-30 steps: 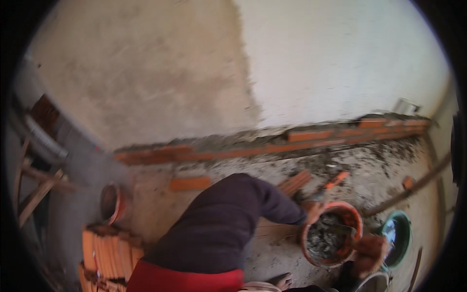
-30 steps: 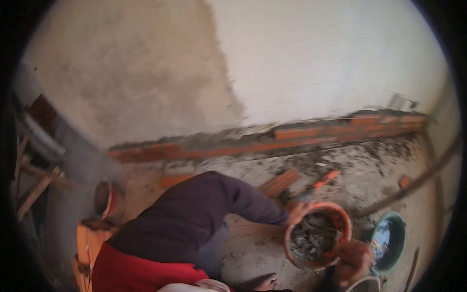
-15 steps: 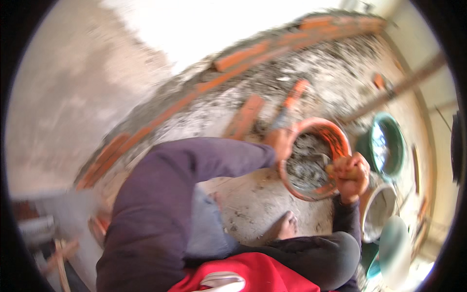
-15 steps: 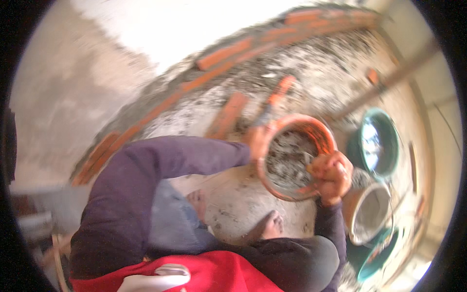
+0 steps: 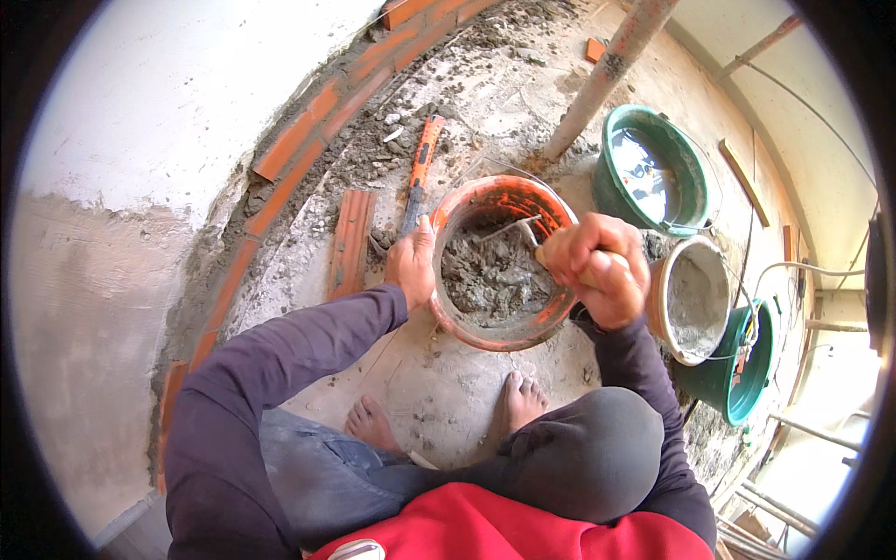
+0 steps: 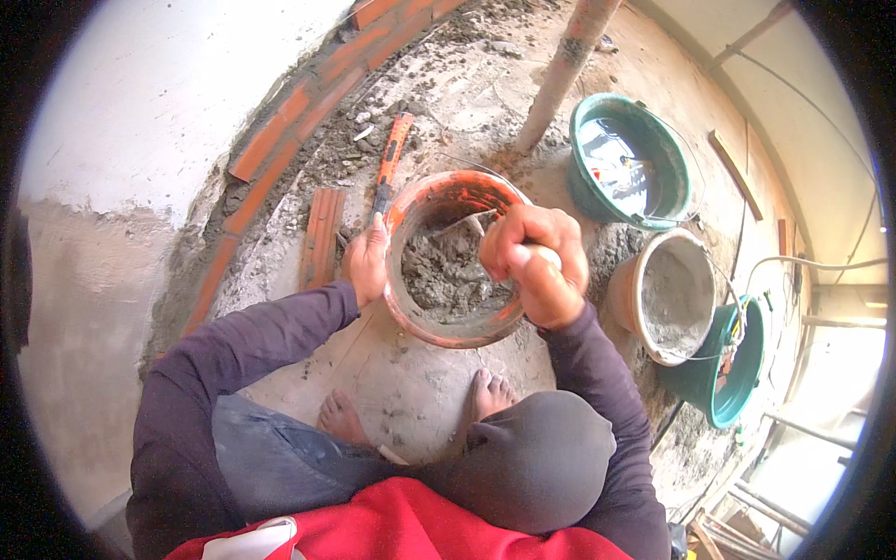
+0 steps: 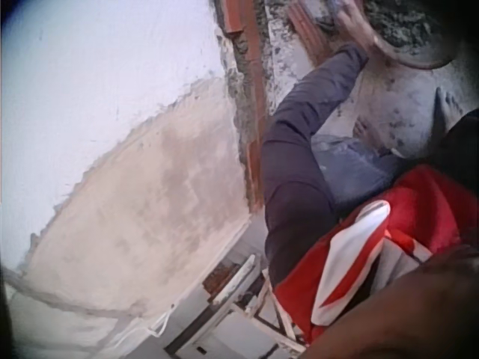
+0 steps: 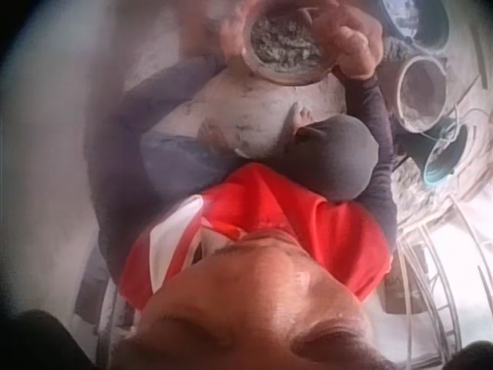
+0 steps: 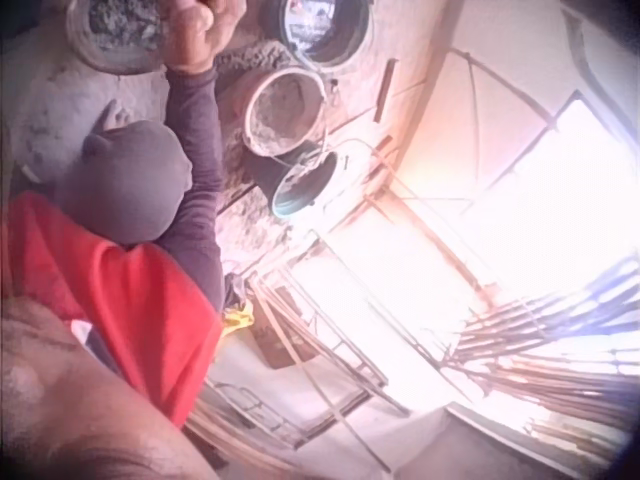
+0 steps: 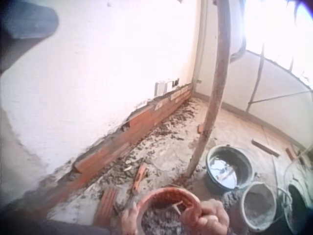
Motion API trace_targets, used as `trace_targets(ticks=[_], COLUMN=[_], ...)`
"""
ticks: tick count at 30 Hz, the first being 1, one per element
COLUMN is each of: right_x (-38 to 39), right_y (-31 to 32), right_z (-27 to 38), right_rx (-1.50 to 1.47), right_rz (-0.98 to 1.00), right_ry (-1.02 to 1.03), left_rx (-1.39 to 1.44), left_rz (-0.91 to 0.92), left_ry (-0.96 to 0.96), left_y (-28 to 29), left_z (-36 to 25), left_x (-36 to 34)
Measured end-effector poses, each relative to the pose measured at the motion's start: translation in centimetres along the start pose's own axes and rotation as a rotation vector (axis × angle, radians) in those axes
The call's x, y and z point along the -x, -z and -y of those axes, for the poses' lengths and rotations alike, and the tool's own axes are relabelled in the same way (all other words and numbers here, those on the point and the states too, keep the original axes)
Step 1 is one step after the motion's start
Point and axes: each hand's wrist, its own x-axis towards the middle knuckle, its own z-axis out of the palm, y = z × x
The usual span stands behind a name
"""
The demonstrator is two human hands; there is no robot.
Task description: The person prepares mortar in a bucket, applies it to a brick using a trowel, and then places the brick onto a wall under construction, tapping it into place with a hammer.
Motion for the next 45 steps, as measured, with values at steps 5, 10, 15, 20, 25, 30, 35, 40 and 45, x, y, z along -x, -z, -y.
trace_targets(ticks=[5,10,15,20,25,30,35,40,45], right_x=[-0.7,-1.6,-0.3,-1.1,-0.7,-1.8,-0.8,-1.2,-0.5], right_y=[-0.6,-0.4,1.9,0.2,-1.4,-1.1,-0.6,-0.1,0.2], right_z=[4.4,0.8,0.6,3.3,-3.3,0.7,-4.8,1.2,-3.7], right_rx=[-0.127,0.158,0.115,0.217,0.364,0.301,0.407,0.385,0.445], right_rz=[-0.072,-0.090,0.034,-0.092,-0.347,-0.281,-0.450,-0.424,-0.232], right_ry=[0.117,-0.085,0.090,0.313,0.255,0.328,0.353,0.381,0.243], left_rx=[0.031,0.066,0.083,0.162,-0.022,0.201,0.203,0.168,-0.407], left_rz=[-0.055,-0.024,0.018,0.046,-0.069,0.096,0.258,0.142,-0.024], left_ry=[-0.029,-0.046,-0.095,-0.099,-0.364,-0.220,-0.055,-0.038,-1.114], left_y=[-0.2,-0.6,-0.7,2.1,-1.5,1.9,0.5,0.9,5.6], left_z=[0.9,1.4,6.5,7.2,1.9,4.0,5.2,5.0,12.1], left_x=[-1.1,-1.2,-3.4,-4.2,-1.7,-3.3,-4.1,-3.7,-7.2])
